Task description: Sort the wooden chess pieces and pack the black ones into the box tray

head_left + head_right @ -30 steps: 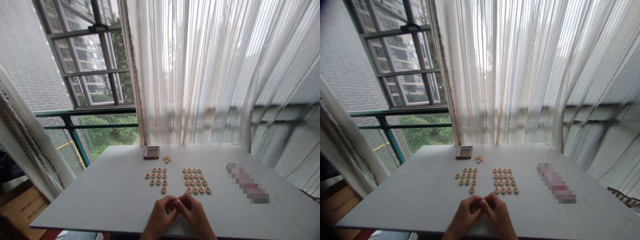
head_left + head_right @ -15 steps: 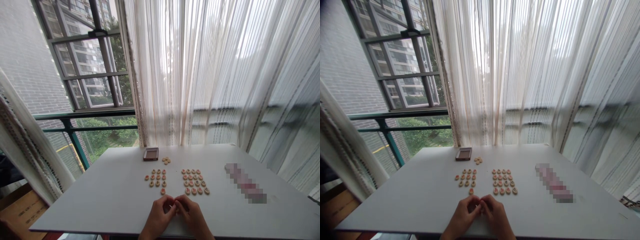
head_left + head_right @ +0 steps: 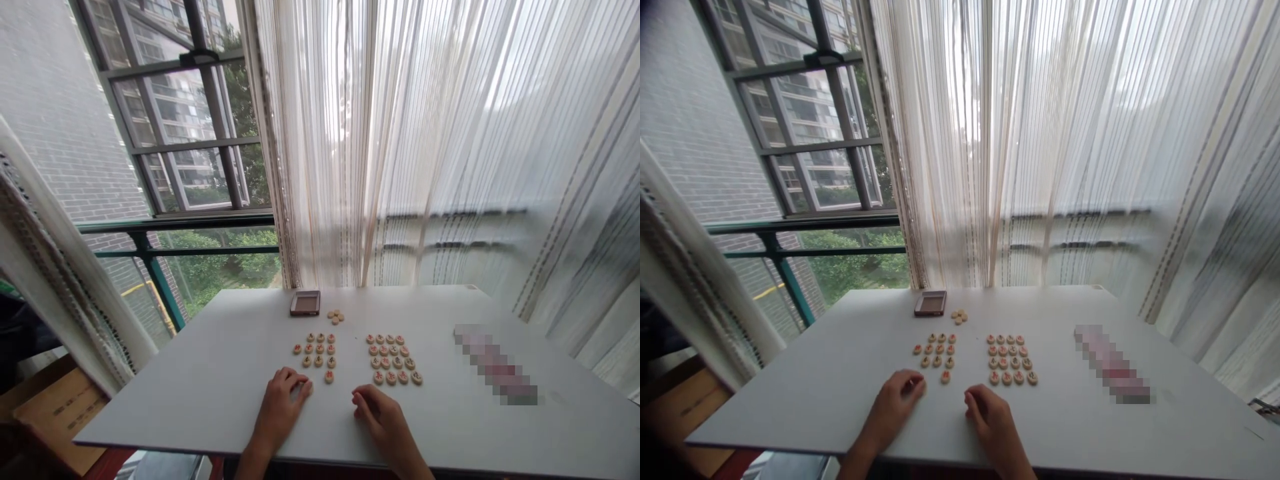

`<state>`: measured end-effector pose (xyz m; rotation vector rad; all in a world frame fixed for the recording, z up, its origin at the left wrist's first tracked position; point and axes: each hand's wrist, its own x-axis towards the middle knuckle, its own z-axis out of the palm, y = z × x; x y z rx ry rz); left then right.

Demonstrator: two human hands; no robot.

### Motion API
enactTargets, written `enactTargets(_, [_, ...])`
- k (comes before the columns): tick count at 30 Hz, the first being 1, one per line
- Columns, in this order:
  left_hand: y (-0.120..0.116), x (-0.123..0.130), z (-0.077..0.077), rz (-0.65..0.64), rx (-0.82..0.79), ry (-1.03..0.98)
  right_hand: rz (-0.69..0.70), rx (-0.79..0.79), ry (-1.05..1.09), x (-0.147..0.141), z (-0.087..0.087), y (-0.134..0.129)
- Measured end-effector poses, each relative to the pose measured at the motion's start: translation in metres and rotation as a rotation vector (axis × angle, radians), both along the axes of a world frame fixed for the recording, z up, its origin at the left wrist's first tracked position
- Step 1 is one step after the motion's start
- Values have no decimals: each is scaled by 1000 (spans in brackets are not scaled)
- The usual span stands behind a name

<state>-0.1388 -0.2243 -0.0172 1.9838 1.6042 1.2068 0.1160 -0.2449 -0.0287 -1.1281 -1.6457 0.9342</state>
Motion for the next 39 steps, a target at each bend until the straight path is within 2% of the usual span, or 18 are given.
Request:
enactTargets(2, [1, -1, -7, 41, 26, 122, 2, -1, -6, 0, 3, -1])
enactTargets(5, [-2, 0, -11, 74, 33, 161, -3, 19, -23, 0, 5, -1])
enactTargets(13, [-9, -2, -9, -132, 63, 161, -20, 40, -51, 0, 2, 0])
enactTargets(24, [15, 12, -15, -95, 100, 178, -15, 37, -41, -1, 5, -1])
enactTargets(30, [11, 11, -16, -114, 110, 163, -36, 57, -16, -3, 0, 1])
enactTargets(33, [12, 7, -12, -111, 98, 145, -40, 64, -25, -2, 1, 0])
enactTargets(35, [22, 5, -5, -96, 112, 143, -36, 67, -35, -1, 3, -1])
enactTargets(37, [43, 5, 7, -101, 126, 156, -27, 66, -43, -1, 4, -1])
enactTargets(39, [73, 9, 21, -112, 123, 179, -26, 74, -45, -1, 4, -2])
